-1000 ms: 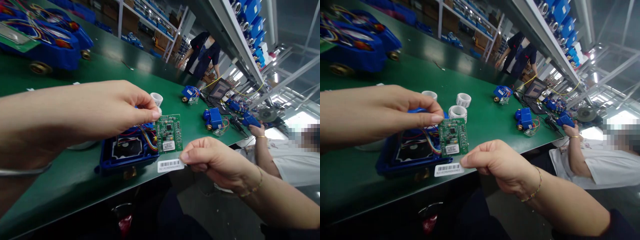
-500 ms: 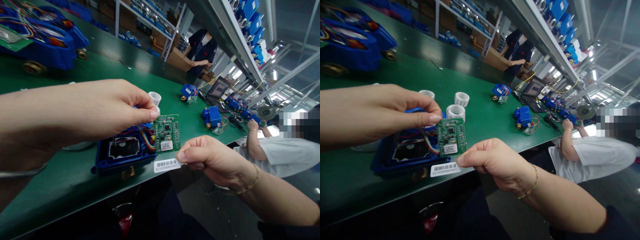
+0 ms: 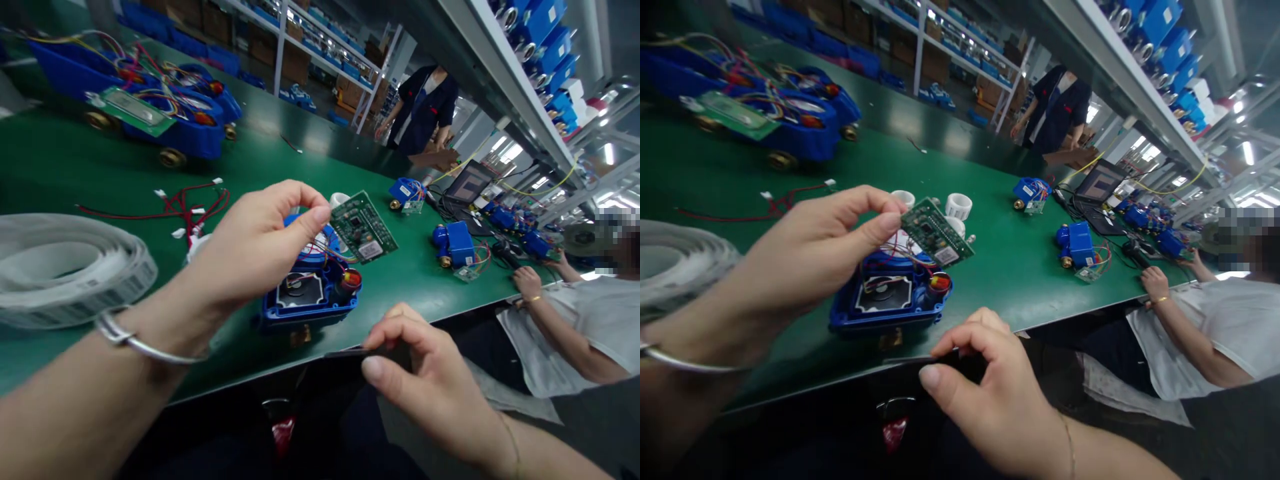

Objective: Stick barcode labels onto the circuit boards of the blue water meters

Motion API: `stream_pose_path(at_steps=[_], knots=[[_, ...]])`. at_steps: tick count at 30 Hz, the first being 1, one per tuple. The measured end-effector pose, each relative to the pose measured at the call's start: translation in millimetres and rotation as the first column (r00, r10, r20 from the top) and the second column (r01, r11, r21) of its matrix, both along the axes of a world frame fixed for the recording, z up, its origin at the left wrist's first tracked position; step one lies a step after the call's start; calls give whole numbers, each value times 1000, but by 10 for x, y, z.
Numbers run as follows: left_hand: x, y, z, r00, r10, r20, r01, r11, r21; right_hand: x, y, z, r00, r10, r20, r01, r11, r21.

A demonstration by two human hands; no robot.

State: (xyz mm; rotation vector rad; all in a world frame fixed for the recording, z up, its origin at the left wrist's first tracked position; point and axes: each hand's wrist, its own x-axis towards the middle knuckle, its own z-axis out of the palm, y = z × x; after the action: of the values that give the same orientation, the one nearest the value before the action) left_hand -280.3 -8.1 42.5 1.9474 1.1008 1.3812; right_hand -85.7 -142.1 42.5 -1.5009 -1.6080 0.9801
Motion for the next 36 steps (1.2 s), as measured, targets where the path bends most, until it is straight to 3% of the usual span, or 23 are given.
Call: stream_pose_path(at_steps=[4, 9, 28, 36], knots=[[1, -81, -231, 987, 133, 90, -143, 982, 120, -192, -15, -328, 979, -116, 166, 67, 960, 273], [24, -119, -233, 987, 145, 74, -156, 972, 174, -309, 63, -429, 939, -210, 271, 91, 914, 394], [12, -120, -235, 989, 134, 62, -143, 972, 185, -395, 218, -371, 905, -231, 358, 52, 893, 447], [30, -107, -263, 986, 149, 76, -162, 965, 208, -383, 121, -402, 904, -275, 328, 103, 884, 457]])
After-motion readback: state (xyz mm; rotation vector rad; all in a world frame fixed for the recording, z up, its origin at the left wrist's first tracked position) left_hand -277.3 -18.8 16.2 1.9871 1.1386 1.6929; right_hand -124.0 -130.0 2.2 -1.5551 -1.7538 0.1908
